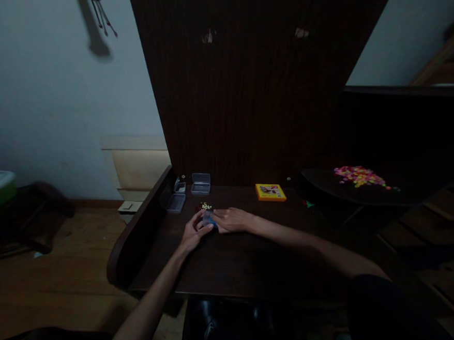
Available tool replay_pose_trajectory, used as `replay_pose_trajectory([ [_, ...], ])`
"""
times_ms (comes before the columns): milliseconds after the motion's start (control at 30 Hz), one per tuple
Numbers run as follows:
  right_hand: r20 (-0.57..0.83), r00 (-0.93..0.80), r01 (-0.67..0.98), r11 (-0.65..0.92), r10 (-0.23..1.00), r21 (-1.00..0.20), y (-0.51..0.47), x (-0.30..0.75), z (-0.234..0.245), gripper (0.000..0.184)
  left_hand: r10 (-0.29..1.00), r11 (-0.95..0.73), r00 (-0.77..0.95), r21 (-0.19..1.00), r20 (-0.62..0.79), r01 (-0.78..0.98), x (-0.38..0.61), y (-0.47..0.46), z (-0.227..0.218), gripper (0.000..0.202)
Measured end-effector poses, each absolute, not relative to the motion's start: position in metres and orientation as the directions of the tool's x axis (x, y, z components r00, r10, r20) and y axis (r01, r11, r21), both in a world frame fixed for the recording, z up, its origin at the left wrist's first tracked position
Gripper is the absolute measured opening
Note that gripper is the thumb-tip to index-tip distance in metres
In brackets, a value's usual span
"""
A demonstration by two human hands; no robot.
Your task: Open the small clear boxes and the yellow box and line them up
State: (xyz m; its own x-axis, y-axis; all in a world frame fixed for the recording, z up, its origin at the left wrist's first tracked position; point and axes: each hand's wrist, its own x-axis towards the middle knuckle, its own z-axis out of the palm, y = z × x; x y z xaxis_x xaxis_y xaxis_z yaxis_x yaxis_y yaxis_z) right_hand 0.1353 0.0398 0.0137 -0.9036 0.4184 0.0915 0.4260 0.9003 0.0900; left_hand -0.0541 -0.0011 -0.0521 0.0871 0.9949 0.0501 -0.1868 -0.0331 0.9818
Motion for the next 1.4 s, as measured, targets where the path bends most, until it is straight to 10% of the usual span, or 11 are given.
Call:
replay_pose_trajectory([
  [333,0.077,-0.888,0.458,0.887,0.454,0.060,0.041,0.124,0.018,0.041,0.993,-0.069,0.076,0.978,0.085,-0.195,-0.056,0.005,-0.057,0.086],
  [567,0.293,-0.611,0.471,0.635,0.736,-0.613,0.068,0.138,0.029,0.033,0.979,-0.075,0.168,0.973,0.113,-0.219,-0.069,0.005,-0.049,0.088],
  [700,-0.062,-0.493,0.267,0.083,0.868,-0.960,0.086,0.140,0.028,0.042,0.962,-0.100,0.223,0.964,0.157,-0.248,-0.079,0.008,-0.041,0.094],
  [867,-0.262,-0.503,0.103,-0.244,0.824,-0.964,0.089,0.140,0.020,0.051,0.942,-0.152,0.270,0.970,0.201,-0.192,-0.091,0.016,-0.032,0.092],
  [1400,-0.267,-0.613,-0.015,-0.349,0.744,-0.937,0.086,0.129,-0.012,0.023,0.918,-0.092,0.370,0.984,0.144,-0.154,-0.104,0.052,-0.012,0.082],
])
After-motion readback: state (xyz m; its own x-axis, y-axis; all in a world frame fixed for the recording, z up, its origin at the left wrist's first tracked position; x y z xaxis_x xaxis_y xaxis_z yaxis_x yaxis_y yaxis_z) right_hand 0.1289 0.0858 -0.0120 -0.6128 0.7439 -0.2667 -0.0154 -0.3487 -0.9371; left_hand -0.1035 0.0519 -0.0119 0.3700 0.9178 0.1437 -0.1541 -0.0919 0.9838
